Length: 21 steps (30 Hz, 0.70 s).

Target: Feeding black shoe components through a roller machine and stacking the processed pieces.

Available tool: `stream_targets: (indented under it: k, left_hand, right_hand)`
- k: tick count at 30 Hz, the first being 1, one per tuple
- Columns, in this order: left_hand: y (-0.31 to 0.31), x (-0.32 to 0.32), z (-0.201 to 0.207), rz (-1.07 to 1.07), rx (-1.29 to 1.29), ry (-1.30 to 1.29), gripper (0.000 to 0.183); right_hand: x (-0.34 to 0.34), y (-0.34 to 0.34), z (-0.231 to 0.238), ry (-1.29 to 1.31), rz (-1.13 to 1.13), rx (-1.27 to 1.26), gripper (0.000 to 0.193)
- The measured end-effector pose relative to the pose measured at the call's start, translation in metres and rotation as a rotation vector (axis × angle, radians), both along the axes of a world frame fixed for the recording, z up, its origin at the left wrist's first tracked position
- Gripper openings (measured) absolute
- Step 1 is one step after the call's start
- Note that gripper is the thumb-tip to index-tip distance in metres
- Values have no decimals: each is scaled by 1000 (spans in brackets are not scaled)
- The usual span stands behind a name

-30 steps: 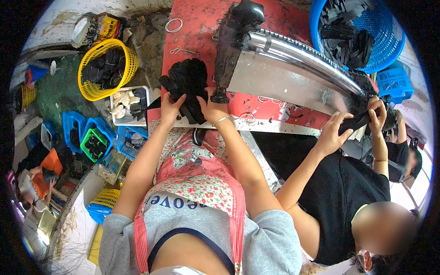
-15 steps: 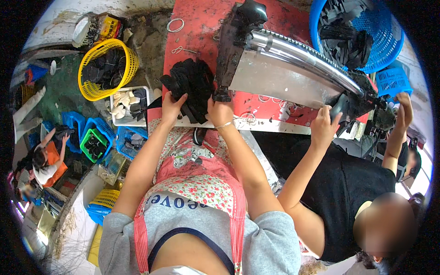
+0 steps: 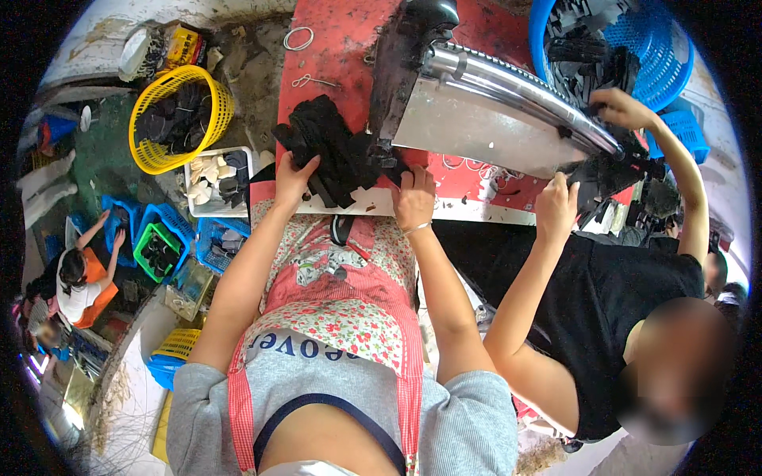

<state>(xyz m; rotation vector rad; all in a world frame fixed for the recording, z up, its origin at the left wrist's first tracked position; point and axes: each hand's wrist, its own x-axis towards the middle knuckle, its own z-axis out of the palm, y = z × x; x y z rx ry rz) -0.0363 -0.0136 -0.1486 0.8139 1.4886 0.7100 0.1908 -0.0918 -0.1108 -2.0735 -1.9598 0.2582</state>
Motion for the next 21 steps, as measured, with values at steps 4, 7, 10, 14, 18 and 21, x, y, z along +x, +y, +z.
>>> stream_targets:
  k: [4, 7, 10, 14, 18, 21]
  left_hand:
    - [1, -2, -2, -36, -22, 18, 33]
    - [-1, -3, -5, -10, -28, -6, 34]
    - [-5, -3, -4, 24, 62, 48, 41]
    - [-10, 5, 9, 100, 114, 59, 39]
    - [-20, -9, 2, 114, 43, -21, 36]
    - [-21, -12, -3, 48, 36, 36, 32]
  right_hand:
    - [-4, 0, -14, 19, -83, -2, 40]
    - [-8, 3, -18, -10, -107, -157, 42]
    - [-7, 3, -13, 21, -140, -129, 38]
    - [15, -15, -38, 503, -317, -256, 31]
    - [15, -1, 18, 1724, -775, -747, 33]
    - [7, -3, 38, 1812, -710, -735, 25]
